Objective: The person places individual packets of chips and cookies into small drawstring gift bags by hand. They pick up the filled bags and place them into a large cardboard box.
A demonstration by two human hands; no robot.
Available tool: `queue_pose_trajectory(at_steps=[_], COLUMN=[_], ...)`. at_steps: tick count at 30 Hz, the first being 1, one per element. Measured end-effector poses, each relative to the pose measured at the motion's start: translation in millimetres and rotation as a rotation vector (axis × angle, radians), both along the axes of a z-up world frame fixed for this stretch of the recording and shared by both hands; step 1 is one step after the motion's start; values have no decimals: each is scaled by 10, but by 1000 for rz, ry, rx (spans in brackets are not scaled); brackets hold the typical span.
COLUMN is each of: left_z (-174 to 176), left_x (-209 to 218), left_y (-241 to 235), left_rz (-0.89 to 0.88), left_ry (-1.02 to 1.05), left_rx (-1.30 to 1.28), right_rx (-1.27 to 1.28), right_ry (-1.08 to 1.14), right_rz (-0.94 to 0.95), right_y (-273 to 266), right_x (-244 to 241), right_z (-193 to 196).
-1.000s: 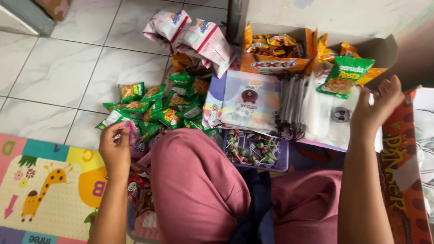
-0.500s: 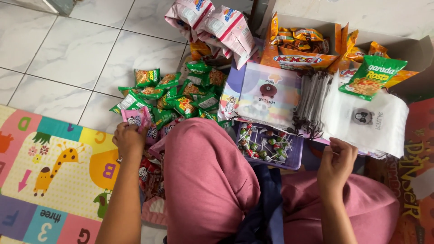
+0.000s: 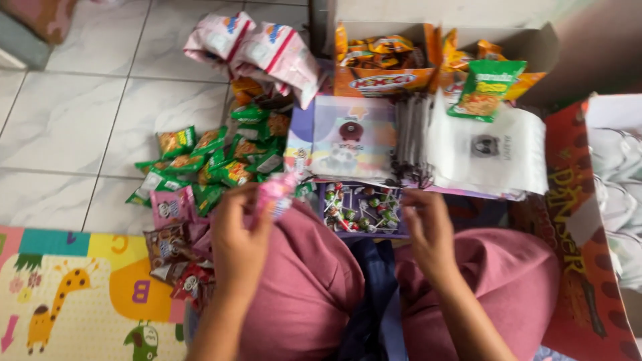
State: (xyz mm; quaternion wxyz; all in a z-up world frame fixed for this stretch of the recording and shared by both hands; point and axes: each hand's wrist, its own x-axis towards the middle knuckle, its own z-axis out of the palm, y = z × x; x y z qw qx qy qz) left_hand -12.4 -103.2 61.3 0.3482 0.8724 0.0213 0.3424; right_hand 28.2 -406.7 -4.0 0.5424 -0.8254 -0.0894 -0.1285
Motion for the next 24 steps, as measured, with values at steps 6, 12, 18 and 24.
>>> queue_pose_trajectory(at_steps=[6, 12, 18, 24], left_z=[-335, -204, -215, -333], left_x=[129, 126, 152, 130], left_y=[-1117, -1305, -1275, -1294], left_rz=[-261, -426, -514, -489], left_ry=[200, 526, 380, 392], left_rx=[-519, -377, -330, -459], right_rx=[373, 566, 514, 515], right_ry=[205, 393, 362, 297], right_rz=[136, 117, 153, 156], right_y=[176, -209, -406, -328], right_x=[-93, -55, -6, -32], right_z=[200, 158, 139, 328])
